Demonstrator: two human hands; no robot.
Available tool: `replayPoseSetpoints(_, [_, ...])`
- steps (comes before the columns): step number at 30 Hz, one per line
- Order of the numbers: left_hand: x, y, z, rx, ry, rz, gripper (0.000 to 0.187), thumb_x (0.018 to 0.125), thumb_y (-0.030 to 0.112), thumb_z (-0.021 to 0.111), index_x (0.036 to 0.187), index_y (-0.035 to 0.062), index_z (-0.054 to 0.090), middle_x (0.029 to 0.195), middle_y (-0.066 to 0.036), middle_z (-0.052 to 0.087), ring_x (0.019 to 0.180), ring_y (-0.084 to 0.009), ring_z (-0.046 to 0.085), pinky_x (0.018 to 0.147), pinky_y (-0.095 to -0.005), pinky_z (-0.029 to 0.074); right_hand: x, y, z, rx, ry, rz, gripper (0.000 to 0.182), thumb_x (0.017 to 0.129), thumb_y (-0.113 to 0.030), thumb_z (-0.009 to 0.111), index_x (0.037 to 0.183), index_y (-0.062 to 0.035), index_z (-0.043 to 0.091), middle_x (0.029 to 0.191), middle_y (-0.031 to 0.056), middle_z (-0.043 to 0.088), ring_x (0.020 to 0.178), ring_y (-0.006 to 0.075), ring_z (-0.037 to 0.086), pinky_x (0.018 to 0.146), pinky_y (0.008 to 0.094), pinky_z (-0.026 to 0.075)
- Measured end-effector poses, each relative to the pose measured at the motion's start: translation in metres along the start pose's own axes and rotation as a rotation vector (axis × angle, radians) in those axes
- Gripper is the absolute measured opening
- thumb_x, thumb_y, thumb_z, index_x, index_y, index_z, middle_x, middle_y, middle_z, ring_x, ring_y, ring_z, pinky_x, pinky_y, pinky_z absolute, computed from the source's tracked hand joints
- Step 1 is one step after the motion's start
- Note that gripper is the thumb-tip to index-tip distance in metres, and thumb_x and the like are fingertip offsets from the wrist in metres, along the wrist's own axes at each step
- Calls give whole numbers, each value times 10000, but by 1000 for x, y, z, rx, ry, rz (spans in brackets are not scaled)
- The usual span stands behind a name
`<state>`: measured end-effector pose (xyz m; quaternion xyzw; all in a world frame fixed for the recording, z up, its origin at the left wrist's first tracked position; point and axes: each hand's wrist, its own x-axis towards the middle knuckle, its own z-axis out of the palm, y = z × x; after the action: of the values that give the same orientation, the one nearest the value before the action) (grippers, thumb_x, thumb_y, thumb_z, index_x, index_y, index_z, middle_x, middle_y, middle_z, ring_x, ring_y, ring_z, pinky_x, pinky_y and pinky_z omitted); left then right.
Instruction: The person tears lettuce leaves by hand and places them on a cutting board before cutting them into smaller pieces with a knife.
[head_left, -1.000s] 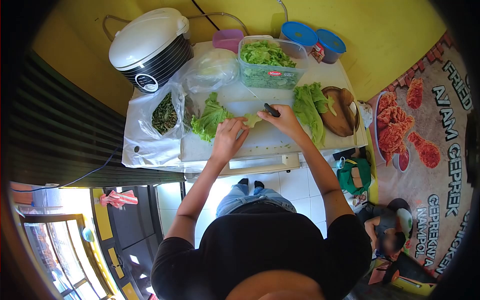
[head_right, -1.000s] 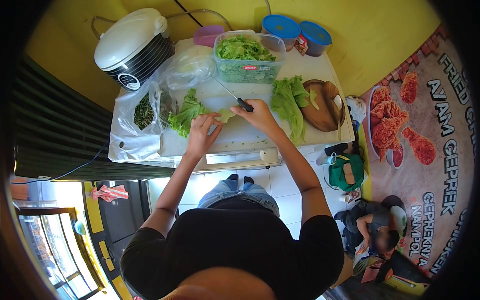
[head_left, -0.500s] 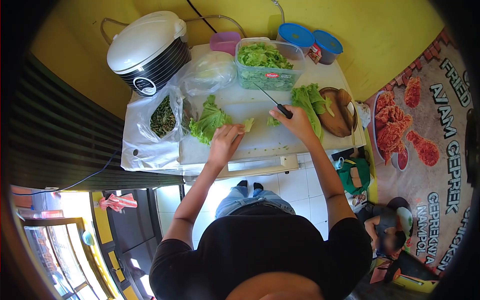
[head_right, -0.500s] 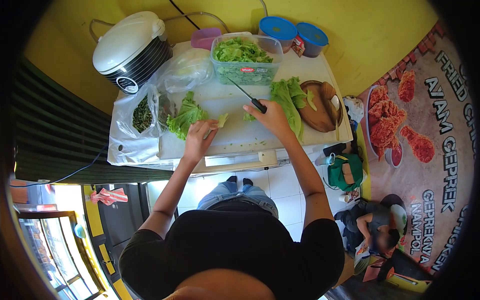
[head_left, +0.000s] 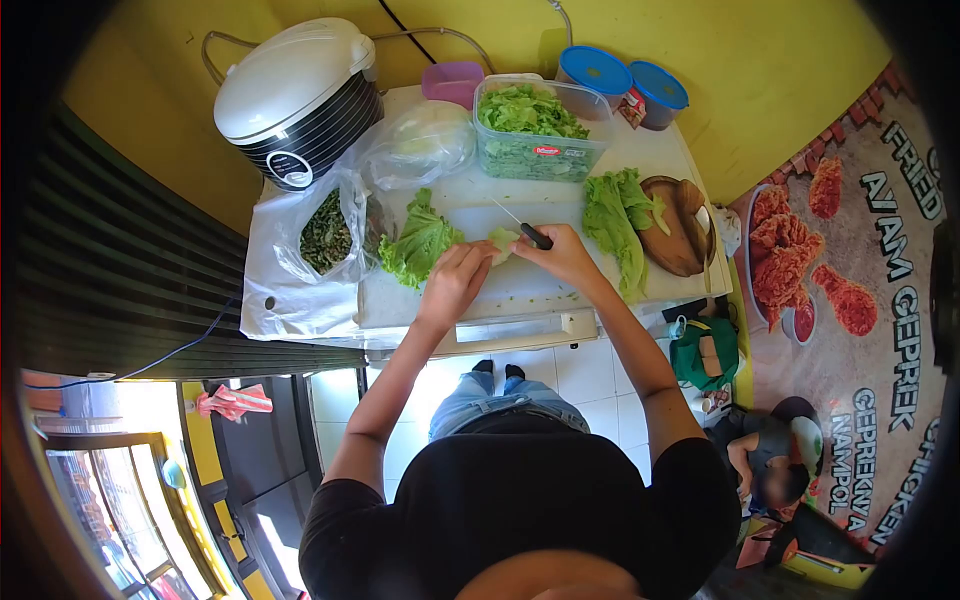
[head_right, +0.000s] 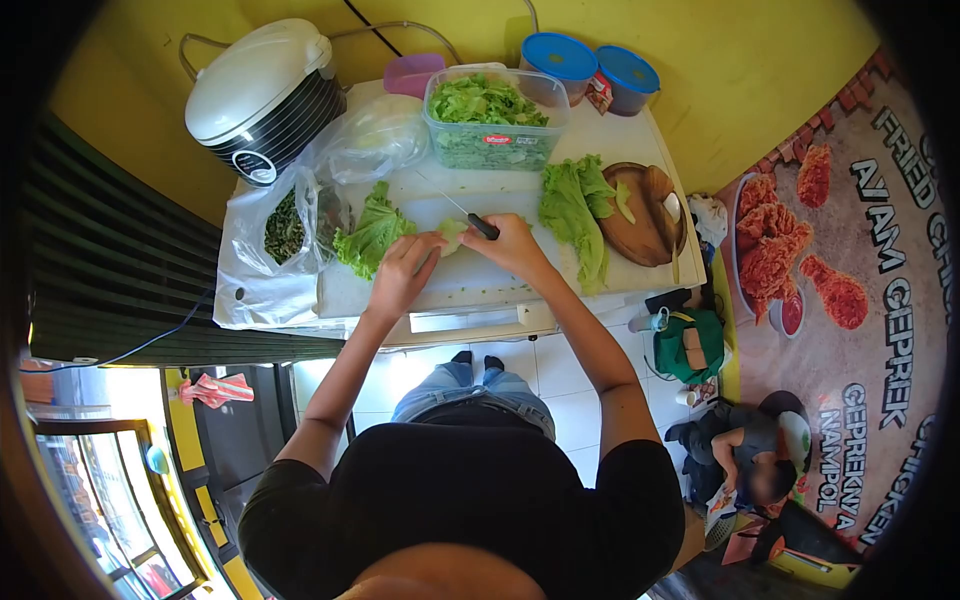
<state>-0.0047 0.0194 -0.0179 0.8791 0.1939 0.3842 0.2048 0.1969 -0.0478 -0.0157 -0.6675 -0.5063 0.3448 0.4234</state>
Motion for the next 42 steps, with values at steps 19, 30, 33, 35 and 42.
replayPoseSetpoints(19, [-20,19,12,235,-208,-54,505,912,262,612,1363,71,490,1307,-95,569,1139,-260,572,1042,-470,375,-38,-32,-17,-44,0,-46,411,935,-319,610,1268,-80,576,794,111,644,505,146,502,545,298,448])
replayPoseSetpoints(30, [-19,0,4,286,-293,69,497,944,312,564,1376,84,475,1327,-82,558,1211,-214,551,1130,-469,275,-71,-36,-26,-35,-183,159,447,1015,-264,474,1458,-267,420,681,-16,491,514,62,504,476,229,413])
replayPoseSetpoints(33, [-19,-7,3,262,-343,72,496,948,298,555,1386,85,462,1340,-93,544,1249,-223,522,1133,-475,268,-72,-28,-23,-43,-228,195,447,1002,-223,497,1442,-276,438,1018,84,698,500,108,520,543,263,488])
replayPoseSetpoints(35, [-19,-8,1,231,-358,64,505,936,258,571,1394,79,455,1354,-108,523,1247,-258,509,1122,-487,288,-72,-23,-20,-79,-197,152,449,1000,-208,495,1440,-273,440,993,86,695,490,114,513,537,267,487])
replayPoseSetpoints(42, [-29,7,4,149,-315,-44,493,938,220,556,1391,61,445,1345,-130,506,1219,-301,513,1091,-479,340,-75,-14,-13,-72,-165,104,441,1013,-215,470,1451,-253,435,655,14,493,490,87,445,507,246,426])
